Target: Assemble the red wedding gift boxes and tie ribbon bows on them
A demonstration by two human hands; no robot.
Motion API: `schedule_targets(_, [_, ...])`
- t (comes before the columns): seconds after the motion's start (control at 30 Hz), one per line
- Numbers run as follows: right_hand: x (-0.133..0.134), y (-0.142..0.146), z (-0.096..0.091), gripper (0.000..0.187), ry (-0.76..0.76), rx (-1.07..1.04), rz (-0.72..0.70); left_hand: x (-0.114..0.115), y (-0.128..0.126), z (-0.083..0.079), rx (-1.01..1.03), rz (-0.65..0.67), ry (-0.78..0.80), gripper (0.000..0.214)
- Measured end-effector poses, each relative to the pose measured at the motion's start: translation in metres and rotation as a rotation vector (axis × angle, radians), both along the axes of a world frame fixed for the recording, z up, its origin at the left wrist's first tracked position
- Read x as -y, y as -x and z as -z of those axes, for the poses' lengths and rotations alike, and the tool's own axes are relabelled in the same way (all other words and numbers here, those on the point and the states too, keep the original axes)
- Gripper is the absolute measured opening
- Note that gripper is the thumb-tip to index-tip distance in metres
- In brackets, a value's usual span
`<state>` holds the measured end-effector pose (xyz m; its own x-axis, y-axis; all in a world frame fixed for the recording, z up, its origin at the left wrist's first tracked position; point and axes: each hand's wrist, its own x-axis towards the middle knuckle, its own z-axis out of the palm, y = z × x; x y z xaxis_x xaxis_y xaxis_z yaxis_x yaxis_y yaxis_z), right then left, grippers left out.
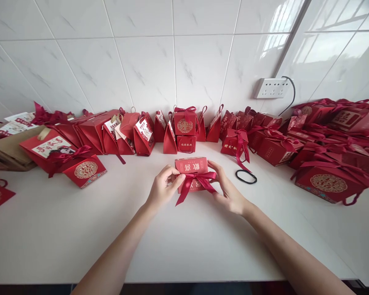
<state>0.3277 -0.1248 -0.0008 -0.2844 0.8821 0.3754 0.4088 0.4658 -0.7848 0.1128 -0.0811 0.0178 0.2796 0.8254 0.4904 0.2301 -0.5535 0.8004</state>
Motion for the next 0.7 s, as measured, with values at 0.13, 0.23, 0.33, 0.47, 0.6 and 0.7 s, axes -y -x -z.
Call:
schedule_targets(0.13, [-0.001,0.0,0.001,0.053,0.02,-0.186,0.061,0.0,0.0,0.0,0.014,-0.005,-0.01,0.023])
schedule_targets(0.23, [-0.001,0.003,-0.004,0.046,0.038,-0.26,0.239,0.0,0.0,0.001,0.021,0.026,-0.007,0.024])
schedule_targets(0.33, [0.0,0.007,-0.012,0.055,0.14,-0.216,0.316,0.001,-0.001,0.001,0.01,0.051,-0.014,0.024])
schedule_targets(0.47, [0.002,0.011,-0.017,0.054,0.27,-0.263,0.187,0.002,-0.001,0.001,-0.001,0.062,-0.005,0.026])
schedule_targets(0.6, [0.002,0.013,-0.014,0.046,0.259,-0.312,0.124,0.002,-0.001,0.001,-0.015,0.03,-0.009,0.028])
schedule_targets(0.7, [0.003,0.014,-0.013,0.044,0.22,-0.305,0.144,0.002,-0.001,0.001,-0.011,0.023,-0.018,0.027])
